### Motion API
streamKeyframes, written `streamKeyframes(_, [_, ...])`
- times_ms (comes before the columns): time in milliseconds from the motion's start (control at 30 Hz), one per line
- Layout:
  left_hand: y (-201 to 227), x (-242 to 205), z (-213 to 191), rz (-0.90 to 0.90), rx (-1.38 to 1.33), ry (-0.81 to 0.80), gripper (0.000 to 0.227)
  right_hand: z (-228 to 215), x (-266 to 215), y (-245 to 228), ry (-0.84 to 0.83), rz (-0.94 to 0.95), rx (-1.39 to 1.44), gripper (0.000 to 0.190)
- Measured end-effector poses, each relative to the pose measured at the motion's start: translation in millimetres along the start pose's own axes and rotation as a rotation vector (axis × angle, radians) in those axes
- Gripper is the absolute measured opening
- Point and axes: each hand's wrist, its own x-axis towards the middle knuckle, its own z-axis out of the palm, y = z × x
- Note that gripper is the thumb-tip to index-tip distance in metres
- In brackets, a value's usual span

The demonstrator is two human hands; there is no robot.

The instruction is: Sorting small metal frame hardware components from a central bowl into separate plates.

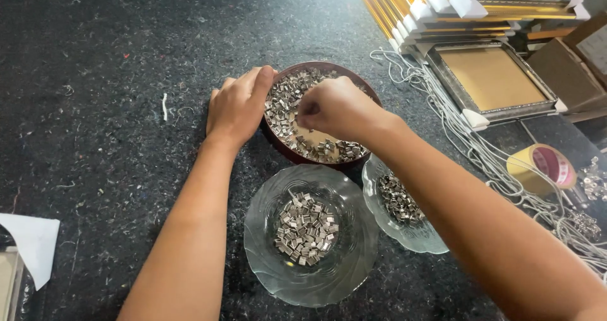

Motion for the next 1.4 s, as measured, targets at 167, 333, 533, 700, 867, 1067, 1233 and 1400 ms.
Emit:
streamKeyframes(167, [-1,1,1,-0.002,0.002,0.005,0.062,12,14,-11,-0.068,0.145,-0.144,0.007])
streamKeyframes(333, [1,0,0,0.002,0.001,0.0,0.062,14,16,-17,-0.068,0.17,-0.211,0.006])
streamKeyframes(533, [1,0,0,-0.002,-0.012,-0.011,0.061,4,8,-13,-0.006,0.083,-0.159,0.008])
streamKeyframes(700, [6,-5,-3,0.014,0.011,-0.019,0.059,-42,-36,-12,0.037,0.139,0.129,0.017])
streamKeyframes(867, [2,-3,0,0.018,0.013,-0.022,0.057,-83,-101,-13,0.096,0.311,0.171,0.018])
streamKeyframes(1067, [0,-2,1,0.04,0.032,-0.015,0.057,-96,-157,-22,0.141,0.515,0.224,0.018])
streamKeyframes(1233, [-2,-4,2,0.051,0.057,0.005,0.056,-92,-177,-16,0.189,0.579,0.193,0.019])
streamKeyframes(1400, [3,-5,3,0.034,0.048,0.025,0.059,-91,-187,-22,0.235,0.584,0.174,0.019])
